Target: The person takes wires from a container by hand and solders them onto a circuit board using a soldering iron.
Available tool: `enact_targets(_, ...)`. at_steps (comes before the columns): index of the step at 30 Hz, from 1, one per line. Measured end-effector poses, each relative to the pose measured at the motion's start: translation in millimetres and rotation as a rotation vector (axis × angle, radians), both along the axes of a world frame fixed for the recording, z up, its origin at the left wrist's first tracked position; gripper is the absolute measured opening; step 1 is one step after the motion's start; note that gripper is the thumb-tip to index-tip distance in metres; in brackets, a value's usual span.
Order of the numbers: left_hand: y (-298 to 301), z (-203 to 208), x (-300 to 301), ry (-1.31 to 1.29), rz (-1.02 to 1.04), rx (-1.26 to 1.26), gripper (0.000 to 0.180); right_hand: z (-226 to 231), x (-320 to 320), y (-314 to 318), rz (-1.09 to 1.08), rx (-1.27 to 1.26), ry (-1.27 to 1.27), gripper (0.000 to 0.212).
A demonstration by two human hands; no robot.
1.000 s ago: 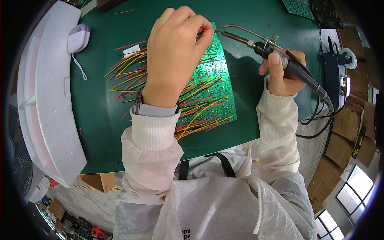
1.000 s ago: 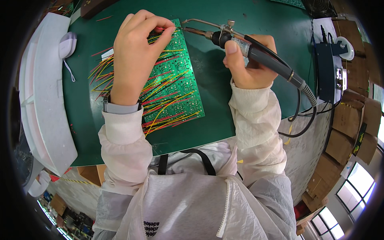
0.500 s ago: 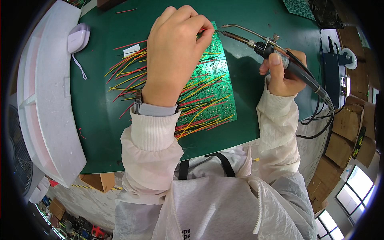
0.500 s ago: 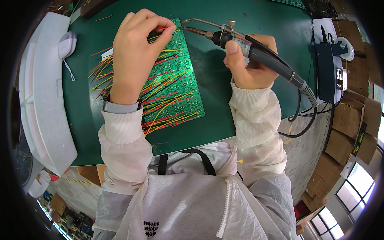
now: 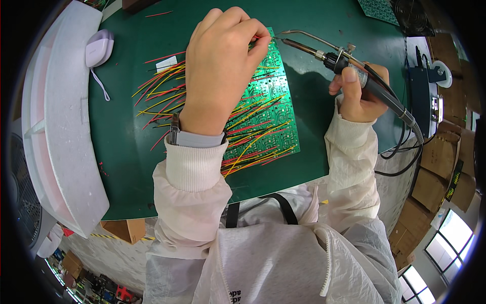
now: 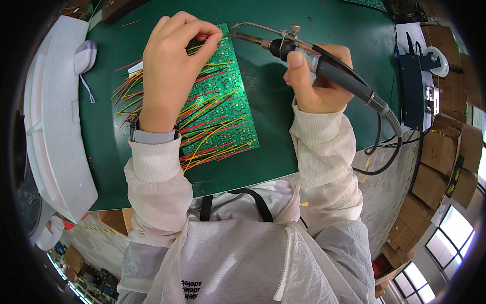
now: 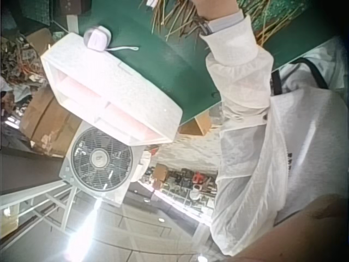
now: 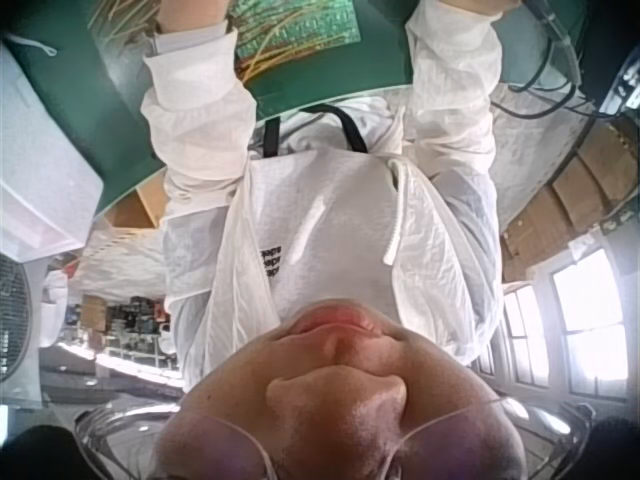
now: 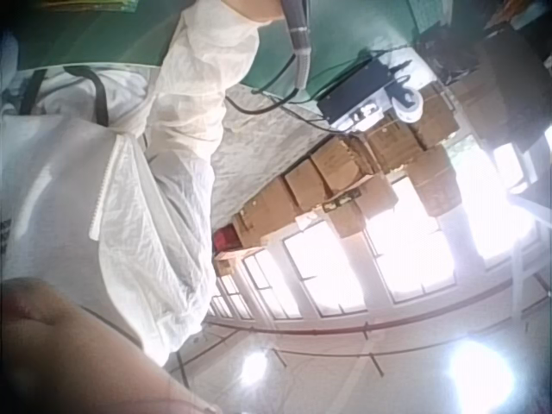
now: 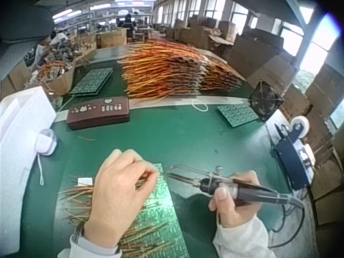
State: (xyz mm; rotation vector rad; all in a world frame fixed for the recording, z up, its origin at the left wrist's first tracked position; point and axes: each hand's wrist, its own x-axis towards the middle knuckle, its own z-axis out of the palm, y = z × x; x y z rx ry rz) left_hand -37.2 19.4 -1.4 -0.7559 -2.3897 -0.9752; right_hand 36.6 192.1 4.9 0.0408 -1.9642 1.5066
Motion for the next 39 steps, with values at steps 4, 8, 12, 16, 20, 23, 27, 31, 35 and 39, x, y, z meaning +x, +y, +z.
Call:
enact_targets(4,2,-1,0,0.008,0.01,0.026,0.006,1,1,0,-0.015,-0.009,-0.016,0.026)
enact_targets(8,0,4,2,-0.019,-0.001,-0.035,0.006,0,1,1,-0.008,0.024,-0.013,0.025)
enact_targets(12,-1,4,2,-0.019,-0.005,-0.024,0.006,1,0,-1,-0.016,0.008,-0.005,0.024)
enact_targets(16,1,0,0,-0.013,0.004,0.034,0.006,2,2,2,-0.089,0.019,-0.006,0.021)
enact_targets(20,1,-1,0,-0.012,0.006,0.036,0.006,2,-2,6,-0.157,-0.001,0.03,0.019)
enact_targets(23,1,0,1,0.02,0.018,0.03,0.006,3,-4,8,-0.188,-0.01,0.03,0.018)
enact_targets(27,-2,6,3,0.077,0.023,-0.025,0.008,3,-8,9,-0.184,-0.037,0.048,0.018)
enact_targets(31,-14,32,4,0.181,0.063,0.044,0.015,-2,-8,15,-0.194,-0.15,0.022,0.02)
enact_targets(35,-67,110,20,-0.063,0.308,0.18,0.022,-3,-8,18,-0.192,-0.199,0.013,0.02)
enact_targets(39,-193,156,-31,-0.358,0.485,0.149,0.043,1,-8,20,-0.249,-0.114,0.067,0.018)
